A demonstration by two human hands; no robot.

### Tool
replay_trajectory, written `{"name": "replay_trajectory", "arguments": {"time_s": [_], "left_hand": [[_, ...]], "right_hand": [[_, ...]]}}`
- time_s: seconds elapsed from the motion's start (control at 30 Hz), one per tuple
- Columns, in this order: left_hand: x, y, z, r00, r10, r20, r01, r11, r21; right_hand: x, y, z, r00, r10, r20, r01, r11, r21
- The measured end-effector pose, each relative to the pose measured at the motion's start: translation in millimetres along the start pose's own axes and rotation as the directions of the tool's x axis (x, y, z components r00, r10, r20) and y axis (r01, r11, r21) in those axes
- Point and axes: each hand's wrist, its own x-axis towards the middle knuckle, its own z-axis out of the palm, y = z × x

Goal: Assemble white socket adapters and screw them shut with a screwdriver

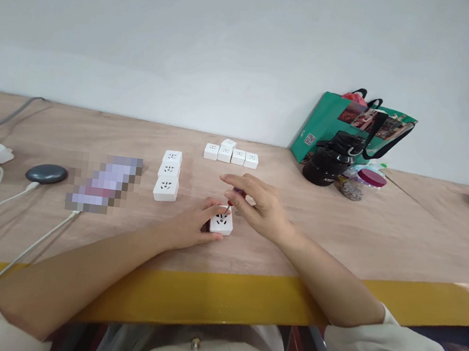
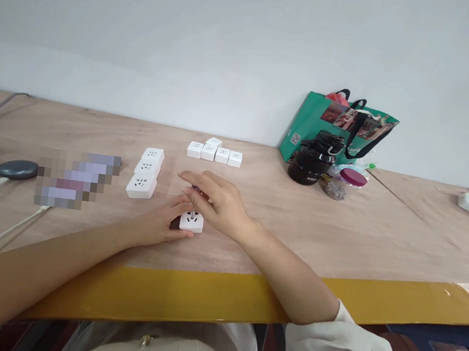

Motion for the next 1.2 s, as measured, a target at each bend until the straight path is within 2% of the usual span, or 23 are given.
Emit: {"name": "replay_trajectory", "arguments": {"time_s": [0.07,0.2,0.37,0.5,0.67,0.83,1.0,1.1,1.2], "left_hand": [[0.2,0.1,-0.2,1.000,0.013,-0.002,-0.013,1.000,-0.004],[0.1,0.3,-0.4,1.000,0.011,0.002,-0.011,1.000,0.006],[0.1,-1.0,0.4,1.000,0.010,0.004,-0.010,1.000,0.013],[0.4,-0.4,0.0,1.000,0.006,0.006,-0.006,1.000,0.004],[-0.4,-0.1,-0.4,1.000,-0.013,0.016,0.013,1.000,0.005],[-1.2,-1.5,0.3,1.000,0.013,-0.004,-0.013,1.000,-0.003],[-0.4,-0.8,-0.2,1.000,-0.010,0.011,0.010,1.000,-0.003],[-0.6,-0.4,-0.8,1.000,-0.002,0.010,0.002,1.000,-0.002],[-1.0,-0.3,-1.1,1.000,-0.003,0.017,0.003,1.000,0.001]], "right_hand": [[-0.4,0.8,0.5,0.999,-0.028,-0.016,0.027,0.999,-0.031],[-0.8,2.4,1.8,0.996,-0.087,0.010,0.087,0.996,0.009],[0.2,3.1,1.5,0.998,-0.062,-0.027,0.061,0.997,-0.048],[1.7,2.0,-0.7,0.999,-0.047,-0.024,0.047,0.999,0.014],[1.1,2.3,-0.4,0.995,0.013,-0.094,-0.016,0.999,-0.033],[0.2,3.4,1.2,0.997,0.021,-0.071,-0.021,1.000,0.011],[-0.8,4.8,1.5,0.997,0.016,-0.075,-0.019,0.999,-0.037],[-0.4,4.7,0.8,1.000,0.010,-0.028,-0.009,1.000,0.022],[-1.3,5.1,2.8,0.997,0.049,-0.057,-0.046,0.998,0.044]]}}
